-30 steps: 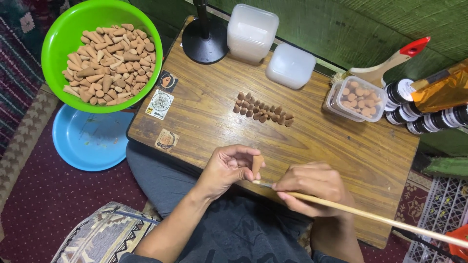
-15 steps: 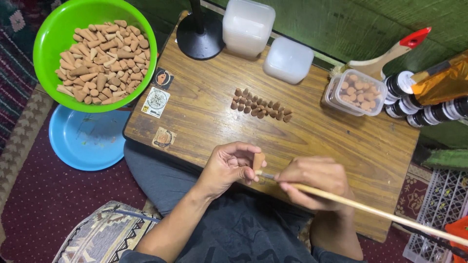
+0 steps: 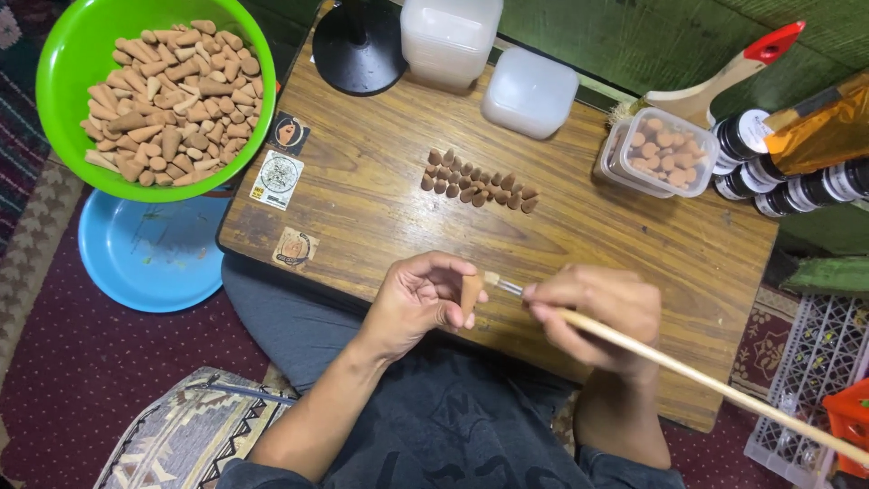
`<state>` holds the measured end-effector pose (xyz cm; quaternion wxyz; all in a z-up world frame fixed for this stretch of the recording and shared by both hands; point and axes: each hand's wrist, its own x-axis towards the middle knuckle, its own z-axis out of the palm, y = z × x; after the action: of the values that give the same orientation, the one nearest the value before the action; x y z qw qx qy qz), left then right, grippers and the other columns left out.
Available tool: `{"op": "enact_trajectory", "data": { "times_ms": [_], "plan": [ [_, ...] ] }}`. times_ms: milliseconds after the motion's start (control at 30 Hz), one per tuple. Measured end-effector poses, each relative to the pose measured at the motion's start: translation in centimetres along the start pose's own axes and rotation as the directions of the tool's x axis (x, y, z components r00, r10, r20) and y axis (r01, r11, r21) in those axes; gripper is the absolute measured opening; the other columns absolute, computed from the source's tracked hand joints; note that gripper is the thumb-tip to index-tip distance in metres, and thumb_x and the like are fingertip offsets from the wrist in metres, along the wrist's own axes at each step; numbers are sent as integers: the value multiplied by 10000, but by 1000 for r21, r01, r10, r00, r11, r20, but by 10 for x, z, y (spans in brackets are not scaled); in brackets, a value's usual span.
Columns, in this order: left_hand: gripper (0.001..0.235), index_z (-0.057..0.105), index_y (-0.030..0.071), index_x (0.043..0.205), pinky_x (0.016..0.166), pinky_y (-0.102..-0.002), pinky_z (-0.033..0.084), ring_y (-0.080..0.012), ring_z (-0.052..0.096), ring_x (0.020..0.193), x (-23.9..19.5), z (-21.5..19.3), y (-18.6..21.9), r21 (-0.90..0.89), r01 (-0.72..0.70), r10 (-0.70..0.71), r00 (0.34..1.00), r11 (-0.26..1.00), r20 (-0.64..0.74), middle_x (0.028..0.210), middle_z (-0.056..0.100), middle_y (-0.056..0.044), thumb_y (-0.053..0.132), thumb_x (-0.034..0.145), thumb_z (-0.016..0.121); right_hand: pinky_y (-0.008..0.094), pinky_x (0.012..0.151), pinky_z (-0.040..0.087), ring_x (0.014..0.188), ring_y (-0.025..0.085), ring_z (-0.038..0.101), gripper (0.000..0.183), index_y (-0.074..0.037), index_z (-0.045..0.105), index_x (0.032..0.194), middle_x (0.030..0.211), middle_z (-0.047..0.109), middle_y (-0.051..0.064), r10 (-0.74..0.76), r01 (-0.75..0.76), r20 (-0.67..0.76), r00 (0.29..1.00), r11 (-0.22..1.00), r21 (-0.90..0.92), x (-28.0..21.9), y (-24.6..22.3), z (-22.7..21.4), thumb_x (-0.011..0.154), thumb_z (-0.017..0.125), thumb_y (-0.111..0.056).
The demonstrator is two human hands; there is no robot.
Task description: Painting the tips of incense cones with a brush and arranging them in organized rows on a wooden table.
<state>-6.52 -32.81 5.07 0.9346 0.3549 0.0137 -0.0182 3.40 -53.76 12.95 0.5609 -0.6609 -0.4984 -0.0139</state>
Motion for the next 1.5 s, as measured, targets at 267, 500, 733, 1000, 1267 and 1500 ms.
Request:
{"op": "enact_trajectory", "data": {
  "times_ms": [267, 500, 733, 1000, 1267, 1500],
  "plan": [
    [540, 627, -62, 1229, 561, -243, 615, -218, 731, 690, 6, -2, -8, 46, -25, 27, 999, 999, -27, 797, 691, -227, 60, 760, 865, 372, 439, 549, 448, 275, 638, 55, -4, 770, 846, 654, 710, 126, 44, -47, 56, 997, 997, 55, 5, -10, 7, 863, 718, 1],
    [455, 636, -41, 1261, 577, -237, 598, -203, 731, 732, 20, -23, -21, 97, -46, 53, 996, 994, -70, 848, 693, -189, 71, 853, 803, 324, 492, 518, 497, 214, 615, 50, -8, 777, 918, 667, 699, 103, 203, -203, -50, 978, 979, 9, -11, 38, 11, 898, 735, -28],
    [463, 634, -44, 1283, 588, -224, 589, -175, 732, 780, 22, -33, -31, 125, 3, 14, 991, 992, -135, 952, 723, -169, 76, 866, 795, 354, 534, 532, 542, 245, 636, 36, -36, 784, 894, 695, 724, 122, 280, -280, 15, 960, 953, 118, -27, 49, 28, 886, 757, -60],
    [464, 624, -49, 1281, 596, -257, 635, -209, 763, 747, 23, -34, -32, 87, 58, -45, 989, 995, -142, 960, 716, -170, 33, 855, 789, 297, 589, 553, 594, 217, 689, 58, -32, 806, 918, 729, 763, 92, 324, -324, -128, 937, 946, 20, -60, 79, 23, 868, 791, -57],
    [446, 648, -45, 1243, 625, -272, 661, -244, 778, 759, 21, -34, -32, 109, 71, -56, 990, 992, -131, 960, 714, -172, -12, 823, 797, 331, 597, 552, 601, 232, 679, 56, -24, 800, 929, 727, 744, 117, 334, -331, -152, 930, 943, 44, -54, 72, 26, 884, 773, -44],
    [473, 639, -54, 1235, 654, -322, 671, -229, 767, 743, 22, -31, -32, 104, 69, -59, 993, 992, -104, 952, 713, -185, -1, 801, 820, 353, 548, 541, 539, 244, 649, 41, -38, 796, 853, 673, 731, 114, 298, -298, 22, 954, 943, 146, -37, 46, 24, 871, 761, -48]
  ]
}}
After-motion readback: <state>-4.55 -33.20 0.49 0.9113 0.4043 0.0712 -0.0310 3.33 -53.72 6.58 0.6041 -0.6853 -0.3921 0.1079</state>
